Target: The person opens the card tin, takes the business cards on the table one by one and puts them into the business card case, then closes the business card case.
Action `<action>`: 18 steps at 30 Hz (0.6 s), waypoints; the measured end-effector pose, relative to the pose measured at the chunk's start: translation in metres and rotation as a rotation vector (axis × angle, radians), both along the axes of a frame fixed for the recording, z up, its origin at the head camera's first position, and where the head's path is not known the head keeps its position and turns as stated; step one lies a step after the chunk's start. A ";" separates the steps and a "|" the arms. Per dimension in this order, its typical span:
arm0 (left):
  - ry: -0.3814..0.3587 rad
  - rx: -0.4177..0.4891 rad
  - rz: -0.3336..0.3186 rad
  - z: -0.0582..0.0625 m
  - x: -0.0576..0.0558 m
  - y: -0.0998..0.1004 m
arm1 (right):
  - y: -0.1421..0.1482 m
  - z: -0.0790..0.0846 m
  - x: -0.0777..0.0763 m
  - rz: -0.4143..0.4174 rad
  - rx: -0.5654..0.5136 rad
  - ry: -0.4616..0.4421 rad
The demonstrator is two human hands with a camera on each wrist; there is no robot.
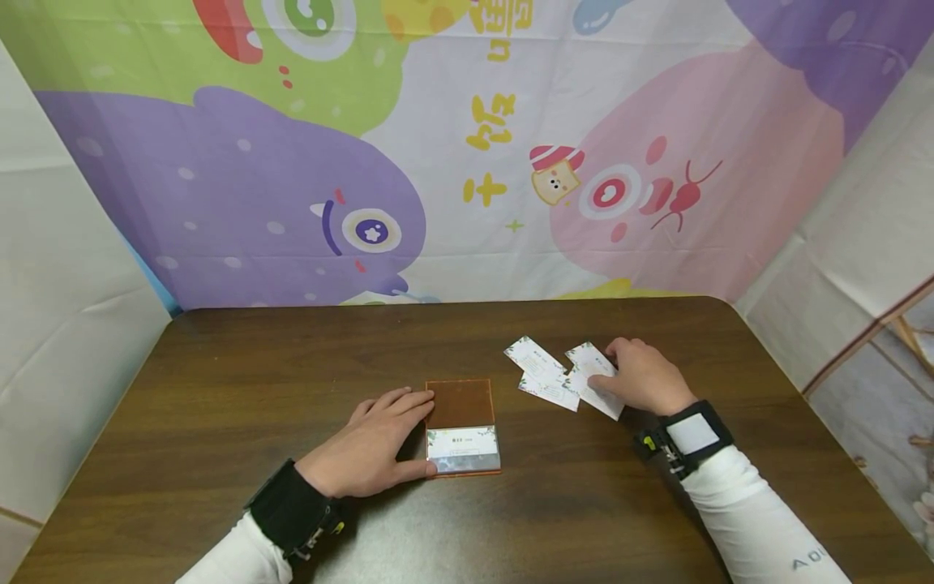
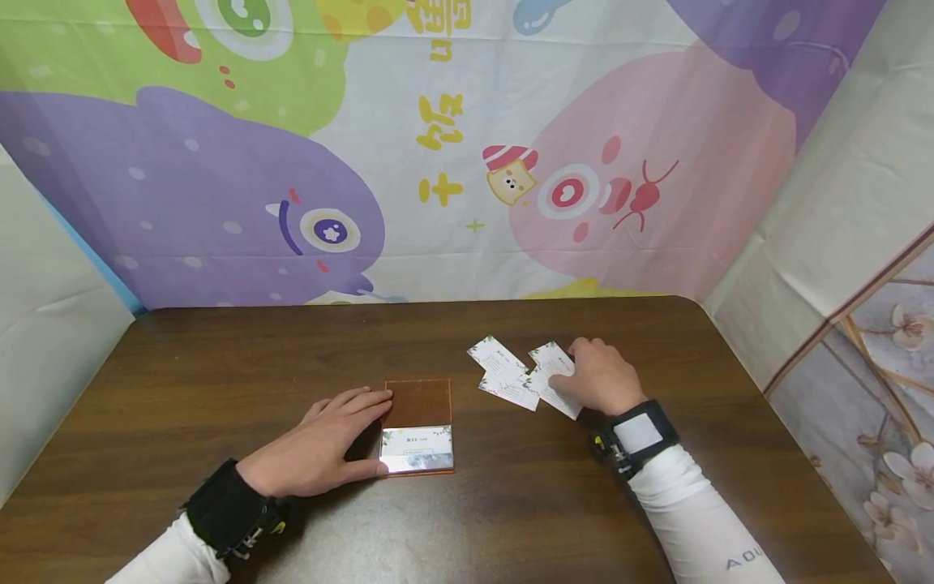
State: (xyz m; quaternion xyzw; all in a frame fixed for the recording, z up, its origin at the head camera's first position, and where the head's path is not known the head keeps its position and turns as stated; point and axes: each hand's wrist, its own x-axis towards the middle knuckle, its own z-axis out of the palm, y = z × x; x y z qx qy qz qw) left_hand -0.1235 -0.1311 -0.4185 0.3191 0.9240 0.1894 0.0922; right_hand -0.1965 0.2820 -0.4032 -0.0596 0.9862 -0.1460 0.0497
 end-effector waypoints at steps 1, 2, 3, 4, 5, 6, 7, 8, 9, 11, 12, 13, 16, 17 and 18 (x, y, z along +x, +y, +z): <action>0.000 -0.002 0.000 0.000 0.000 0.000 | 0.000 0.000 0.000 -0.003 -0.001 -0.007; 0.000 -0.004 0.000 -0.001 0.000 0.000 | 0.001 -0.001 0.000 -0.006 -0.002 -0.013; -0.001 -0.006 0.000 -0.001 0.000 0.001 | 0.001 -0.001 -0.001 -0.009 -0.006 -0.018; -0.001 -0.008 0.000 -0.001 0.000 0.001 | 0.001 -0.001 -0.001 -0.013 -0.010 -0.024; -0.002 -0.010 0.000 -0.001 0.000 0.001 | 0.002 -0.002 -0.001 -0.018 -0.015 -0.029; -0.003 -0.009 0.000 -0.001 0.000 0.001 | 0.002 -0.002 -0.002 -0.023 -0.018 -0.034; -0.003 -0.010 0.000 -0.001 0.000 0.001 | 0.002 -0.002 -0.002 -0.029 -0.023 -0.039; -0.003 -0.009 -0.001 -0.001 0.000 0.001 | 0.002 -0.002 -0.002 -0.035 -0.029 -0.043; -0.003 -0.010 0.000 -0.001 0.000 0.001 | 0.002 -0.002 -0.002 -0.040 -0.034 -0.048; -0.004 -0.011 0.001 -0.001 -0.001 0.001 | 0.002 -0.002 -0.003 -0.050 -0.044 -0.052; -0.003 -0.011 0.001 -0.002 -0.001 0.001 | 0.002 -0.002 -0.003 -0.054 -0.047 -0.051; -0.002 -0.011 0.001 -0.002 -0.001 0.001 | 0.001 -0.002 -0.003 -0.057 -0.049 -0.050; 0.004 -0.011 0.002 -0.003 -0.001 0.001 | 0.001 -0.002 -0.003 -0.063 -0.050 -0.033; 0.005 -0.012 0.003 -0.002 -0.001 0.001 | 0.000 -0.002 -0.003 -0.065 -0.049 -0.028; 0.006 -0.013 0.004 -0.002 -0.001 0.001 | 0.000 -0.002 -0.003 -0.067 -0.048 -0.022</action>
